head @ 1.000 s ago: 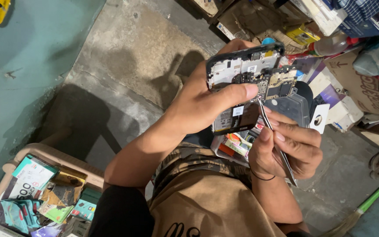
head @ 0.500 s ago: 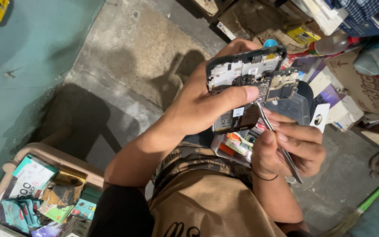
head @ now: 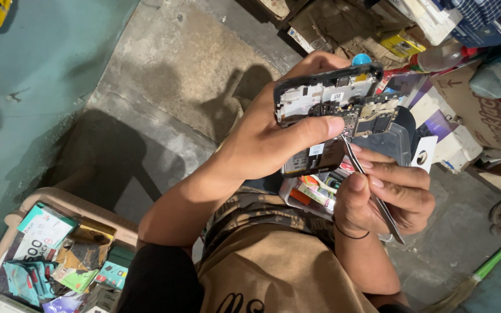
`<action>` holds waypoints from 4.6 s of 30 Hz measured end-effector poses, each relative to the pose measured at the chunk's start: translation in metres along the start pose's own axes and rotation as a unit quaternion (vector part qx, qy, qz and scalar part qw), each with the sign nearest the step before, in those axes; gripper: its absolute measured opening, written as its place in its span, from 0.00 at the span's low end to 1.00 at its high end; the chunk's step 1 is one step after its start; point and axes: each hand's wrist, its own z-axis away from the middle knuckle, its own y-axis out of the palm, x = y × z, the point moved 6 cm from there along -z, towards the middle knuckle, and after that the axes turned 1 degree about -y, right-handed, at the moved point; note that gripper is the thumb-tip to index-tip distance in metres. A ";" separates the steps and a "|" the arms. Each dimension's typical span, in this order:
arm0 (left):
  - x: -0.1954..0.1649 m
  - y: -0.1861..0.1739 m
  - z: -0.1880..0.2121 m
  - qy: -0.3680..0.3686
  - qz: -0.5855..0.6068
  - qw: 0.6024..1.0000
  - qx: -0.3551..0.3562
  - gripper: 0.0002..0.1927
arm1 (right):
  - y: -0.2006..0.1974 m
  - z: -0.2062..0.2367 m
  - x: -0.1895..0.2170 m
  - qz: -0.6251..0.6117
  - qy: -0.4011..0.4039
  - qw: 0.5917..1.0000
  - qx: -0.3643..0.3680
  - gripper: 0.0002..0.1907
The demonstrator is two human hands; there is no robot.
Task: The person uses tweezers to remove small components and a ribbon cable from a disassembled smartphone. They then apply a liquid from a small bottle onto the motherboard area.
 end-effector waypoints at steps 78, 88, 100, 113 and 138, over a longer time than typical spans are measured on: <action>-0.005 0.018 0.017 -0.025 0.060 0.998 -0.023 0.18 | 0.005 -0.026 0.025 0.017 0.000 1.000 0.012 0.17; -0.008 0.018 0.016 -0.025 0.054 0.998 -0.021 0.20 | 0.007 -0.029 0.025 0.030 0.000 0.999 0.018 0.17; -0.003 0.014 0.016 -0.024 0.046 0.998 -0.028 0.21 | 0.008 -0.027 0.022 0.020 -0.004 1.000 0.013 0.15; -0.002 0.015 0.014 -0.042 0.079 0.995 -0.038 0.20 | 0.003 -0.028 0.019 0.015 -0.015 1.000 -0.020 0.14; -0.007 0.016 0.012 -0.033 0.068 0.997 -0.032 0.19 | 0.008 -0.033 0.022 0.037 -0.009 0.999 0.013 0.14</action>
